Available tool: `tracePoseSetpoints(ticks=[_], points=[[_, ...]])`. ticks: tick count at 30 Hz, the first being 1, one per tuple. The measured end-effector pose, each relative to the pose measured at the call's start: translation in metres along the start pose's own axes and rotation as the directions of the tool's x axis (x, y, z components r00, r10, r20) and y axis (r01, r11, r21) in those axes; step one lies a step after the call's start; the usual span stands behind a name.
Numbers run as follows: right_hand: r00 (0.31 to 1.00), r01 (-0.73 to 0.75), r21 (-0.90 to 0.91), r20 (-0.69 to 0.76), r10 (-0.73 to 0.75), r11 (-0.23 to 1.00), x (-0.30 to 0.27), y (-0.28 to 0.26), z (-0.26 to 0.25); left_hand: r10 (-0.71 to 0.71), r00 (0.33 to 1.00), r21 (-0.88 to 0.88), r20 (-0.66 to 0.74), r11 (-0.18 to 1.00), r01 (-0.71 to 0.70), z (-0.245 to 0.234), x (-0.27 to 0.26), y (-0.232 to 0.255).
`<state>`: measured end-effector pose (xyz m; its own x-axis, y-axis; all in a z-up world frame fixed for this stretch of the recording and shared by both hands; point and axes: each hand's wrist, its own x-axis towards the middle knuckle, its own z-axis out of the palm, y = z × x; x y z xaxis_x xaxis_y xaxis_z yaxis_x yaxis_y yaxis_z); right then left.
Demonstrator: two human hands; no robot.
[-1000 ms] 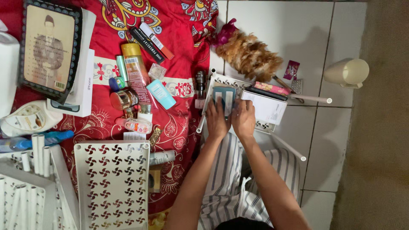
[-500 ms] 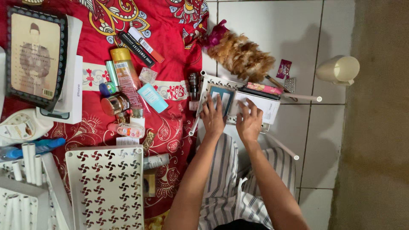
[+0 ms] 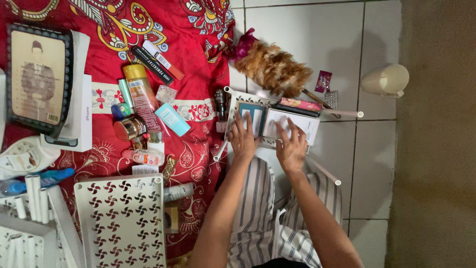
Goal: The person assembles a small white plastic shelving unit by inserting vertical poles into the base and attaching shelf trays. They place a framed photo and other small items onto the assembled shelves.
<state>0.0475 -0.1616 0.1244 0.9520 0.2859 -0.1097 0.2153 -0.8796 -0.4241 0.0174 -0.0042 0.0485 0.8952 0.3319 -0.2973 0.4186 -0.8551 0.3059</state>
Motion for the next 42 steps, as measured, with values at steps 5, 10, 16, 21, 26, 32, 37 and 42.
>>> tracePoseSetpoints(ticks=[5, 10, 16, 21, 26, 32, 37, 42], points=[[0.997, -0.048, -0.016, -0.067, 0.047, 0.999, -0.008, 0.023, -0.004, 0.059, 0.998, -0.039, -0.017, 0.997, -0.06, -0.028, -0.009, -0.004], [0.993, -0.112, -0.068, 0.033, 0.114, 0.991, -0.006, 0.038, 0.008, 0.101, 0.995, 0.058, 0.018, 0.993, -0.102, -0.026, -0.021, -0.01], [0.99, -0.115, -0.07, 0.074, 0.12, 0.991, 0.005, 0.047, 0.016, 0.083, 0.983, 0.003, 0.161, 0.996, -0.085, -0.009, -0.012, -0.014], [0.989, -0.085, -0.117, 0.107, 0.097, 0.99, 0.007, 0.049, 0.016, 0.115, 0.981, -0.092, 0.157, 0.991, -0.101, -0.001, -0.004, -0.018], [0.995, -0.057, -0.111, 0.077, 0.065, 0.992, 0.005, 0.049, 0.015, 0.067, 0.993, -0.136, 0.101, 0.989, -0.053, -0.001, -0.005, -0.014], [0.998, -0.044, -0.04, 0.053, 0.046, 0.998, 0.003, 0.043, 0.006, -0.004, 1.0, -0.168, -0.008, 0.986, 0.003, -0.011, -0.01, 0.0], [0.999, -0.033, -0.021, 0.007, 0.033, 0.999, -0.001, 0.032, 0.002, -0.115, 0.993, -0.112, -0.029, 0.988, 0.111, -0.009, -0.005, 0.022], [0.999, -0.029, -0.017, 0.021, 0.029, 0.999, -0.002, 0.033, 0.004, -0.158, 0.985, -0.023, -0.069, 0.987, 0.157, -0.001, -0.005, 0.026]])
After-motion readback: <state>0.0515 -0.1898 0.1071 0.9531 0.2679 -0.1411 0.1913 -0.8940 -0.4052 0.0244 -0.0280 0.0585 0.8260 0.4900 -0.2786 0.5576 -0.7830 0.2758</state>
